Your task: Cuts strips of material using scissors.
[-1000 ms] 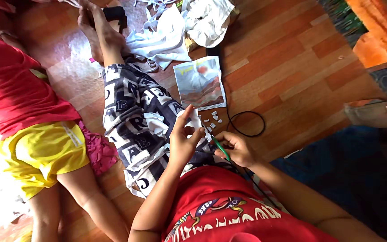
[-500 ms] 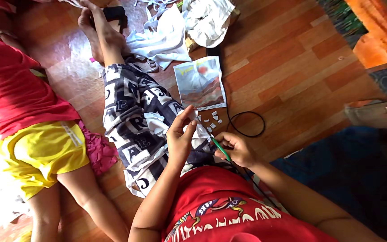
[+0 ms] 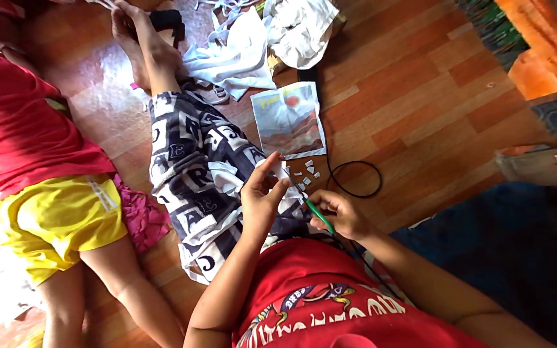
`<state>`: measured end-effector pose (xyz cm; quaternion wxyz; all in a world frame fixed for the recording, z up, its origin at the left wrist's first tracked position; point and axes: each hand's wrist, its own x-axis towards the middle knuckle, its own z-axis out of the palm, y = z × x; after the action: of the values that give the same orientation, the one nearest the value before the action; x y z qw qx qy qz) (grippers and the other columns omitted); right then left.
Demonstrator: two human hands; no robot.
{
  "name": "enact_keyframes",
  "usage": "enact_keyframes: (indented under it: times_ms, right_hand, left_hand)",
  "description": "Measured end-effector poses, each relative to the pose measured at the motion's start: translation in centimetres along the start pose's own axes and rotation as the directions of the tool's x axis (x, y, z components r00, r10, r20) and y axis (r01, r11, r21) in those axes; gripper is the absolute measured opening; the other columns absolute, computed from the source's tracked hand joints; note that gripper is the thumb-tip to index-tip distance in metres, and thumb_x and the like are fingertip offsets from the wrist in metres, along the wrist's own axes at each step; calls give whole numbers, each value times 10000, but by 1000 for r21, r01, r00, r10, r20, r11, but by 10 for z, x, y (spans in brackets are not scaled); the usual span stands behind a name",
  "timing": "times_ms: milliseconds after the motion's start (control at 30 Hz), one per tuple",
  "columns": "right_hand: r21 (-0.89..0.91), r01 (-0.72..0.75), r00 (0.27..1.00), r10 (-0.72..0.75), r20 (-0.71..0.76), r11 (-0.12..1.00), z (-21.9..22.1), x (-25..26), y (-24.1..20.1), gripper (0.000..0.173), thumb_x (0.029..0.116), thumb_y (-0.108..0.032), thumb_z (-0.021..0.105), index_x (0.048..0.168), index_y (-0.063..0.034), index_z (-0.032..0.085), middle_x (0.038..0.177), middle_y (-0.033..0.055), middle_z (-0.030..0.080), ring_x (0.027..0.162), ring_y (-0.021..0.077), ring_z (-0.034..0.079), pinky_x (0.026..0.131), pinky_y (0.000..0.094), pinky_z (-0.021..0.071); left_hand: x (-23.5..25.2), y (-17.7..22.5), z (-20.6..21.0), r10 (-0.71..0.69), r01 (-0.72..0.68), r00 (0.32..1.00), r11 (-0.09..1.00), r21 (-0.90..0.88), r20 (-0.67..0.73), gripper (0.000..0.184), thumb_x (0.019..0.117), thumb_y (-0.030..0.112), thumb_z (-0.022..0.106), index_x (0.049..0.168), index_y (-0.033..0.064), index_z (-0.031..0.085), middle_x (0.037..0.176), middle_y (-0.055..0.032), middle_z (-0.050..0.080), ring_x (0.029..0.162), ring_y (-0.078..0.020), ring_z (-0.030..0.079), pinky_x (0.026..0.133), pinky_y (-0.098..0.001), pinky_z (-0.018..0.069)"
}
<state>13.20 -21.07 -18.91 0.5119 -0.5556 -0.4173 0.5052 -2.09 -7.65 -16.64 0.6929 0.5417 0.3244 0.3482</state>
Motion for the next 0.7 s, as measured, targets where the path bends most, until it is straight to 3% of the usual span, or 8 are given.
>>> enact_keyframes:
  times_ms: [333,700]
  right_hand:
    - [2,11,1000,-11,0,1000,0,0,2,277,896,-367,740,1024,-136,658,737,-173,622,622,-79,575,578,113,500]
    - [-54,-1,999,-1,-46,999,1,-3,2,239,898,-251,736,1042,-78,656,763,-156,637,640,-87,580,597,107,505]
  left_hand:
    - [-1,0,1,2,-2,1000,1000,12,15,517,896,-61,661,1397,45,589,1308,-37,637,772,-35,629,727,-208,560]
    - [-1,-2,1,-2,2,1000,1000,-9,10,542,899,-69,648,1421,46,561,1327,-39,630,762,-34,631,727,-217,567]
